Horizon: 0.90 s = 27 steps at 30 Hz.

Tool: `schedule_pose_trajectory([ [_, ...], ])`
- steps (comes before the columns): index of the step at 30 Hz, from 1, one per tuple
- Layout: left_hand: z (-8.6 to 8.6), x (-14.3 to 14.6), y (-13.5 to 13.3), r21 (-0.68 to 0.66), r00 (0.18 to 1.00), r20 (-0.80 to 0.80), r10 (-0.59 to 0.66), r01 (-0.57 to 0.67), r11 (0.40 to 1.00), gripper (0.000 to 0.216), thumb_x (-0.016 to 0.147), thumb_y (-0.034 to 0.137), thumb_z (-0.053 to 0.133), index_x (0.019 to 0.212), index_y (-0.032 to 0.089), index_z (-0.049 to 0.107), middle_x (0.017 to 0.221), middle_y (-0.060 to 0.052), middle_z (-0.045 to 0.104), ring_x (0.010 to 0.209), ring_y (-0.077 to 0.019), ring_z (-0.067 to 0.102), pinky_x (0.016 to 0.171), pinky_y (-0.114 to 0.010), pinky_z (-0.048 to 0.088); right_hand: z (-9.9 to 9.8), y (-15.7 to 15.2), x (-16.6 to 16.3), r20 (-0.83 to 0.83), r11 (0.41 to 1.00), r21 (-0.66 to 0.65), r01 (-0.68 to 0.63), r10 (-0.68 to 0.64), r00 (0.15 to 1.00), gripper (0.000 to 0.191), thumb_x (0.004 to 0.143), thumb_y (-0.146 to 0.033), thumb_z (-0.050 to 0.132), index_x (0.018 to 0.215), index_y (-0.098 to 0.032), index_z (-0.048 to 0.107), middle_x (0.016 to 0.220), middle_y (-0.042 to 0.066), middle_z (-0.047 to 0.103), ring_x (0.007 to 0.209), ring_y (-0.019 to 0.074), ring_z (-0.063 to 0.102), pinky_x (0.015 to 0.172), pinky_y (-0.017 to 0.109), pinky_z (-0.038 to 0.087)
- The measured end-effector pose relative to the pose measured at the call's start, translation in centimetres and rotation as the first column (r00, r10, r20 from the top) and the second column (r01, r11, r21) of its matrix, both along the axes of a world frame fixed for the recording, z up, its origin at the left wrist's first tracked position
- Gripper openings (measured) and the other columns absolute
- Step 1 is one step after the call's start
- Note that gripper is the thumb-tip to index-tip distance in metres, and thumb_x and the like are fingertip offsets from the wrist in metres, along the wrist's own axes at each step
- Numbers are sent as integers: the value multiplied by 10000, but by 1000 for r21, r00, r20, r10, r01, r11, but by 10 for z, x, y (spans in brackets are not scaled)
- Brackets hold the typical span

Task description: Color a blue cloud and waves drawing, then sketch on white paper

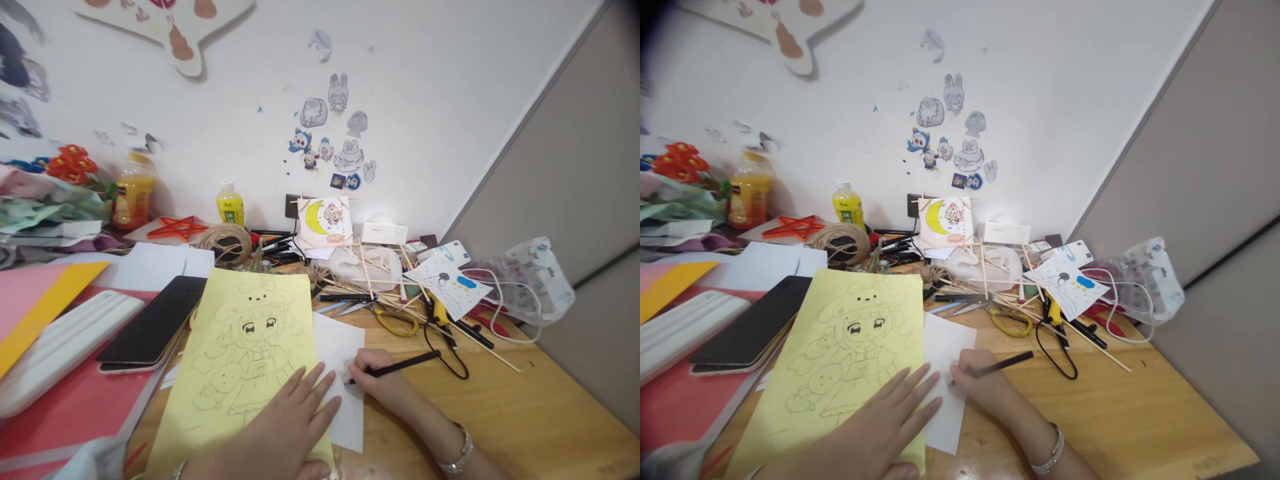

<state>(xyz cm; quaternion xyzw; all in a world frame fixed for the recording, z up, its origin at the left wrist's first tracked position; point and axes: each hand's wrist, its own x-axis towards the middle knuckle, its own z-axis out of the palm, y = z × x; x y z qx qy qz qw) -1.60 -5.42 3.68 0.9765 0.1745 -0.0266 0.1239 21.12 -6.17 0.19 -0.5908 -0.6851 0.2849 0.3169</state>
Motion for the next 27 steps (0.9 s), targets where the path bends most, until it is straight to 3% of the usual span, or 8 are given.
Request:
schedule_pose_trajectory([
  [17,5,-1,1,-54,1000,-16,11,-12,998,647,872,352,656,1425,134,399,1502,-185,197,1388,-370,136,1093,-570,202,-1,0,0,-22,999,30,42,-41,999,321,749,-277,477,491,-216,297,484,-44,389,486,105,360,488,231,272],
  [22,1,-2,1,-53,1000,25,12,-11,999,656,876,373,651,1434,151,385,1503,-175,206,1391,-358,132,1101,-561,188,0,1,5,-18,990,61,128,-127,992,338,797,-314,441,503,-217,304,494,-43,369,493,111,344,488,238,267],
  [27,-3,-3,1,-45,999,45,9,-7,999,651,883,373,640,1437,151,379,1510,-169,195,1395,-355,114,1106,-556,181,4,0,5,14,993,53,102,-102,995,343,814,-352,436,529,-219,299,535,-38,365,526,122,355,514,250,285],
])
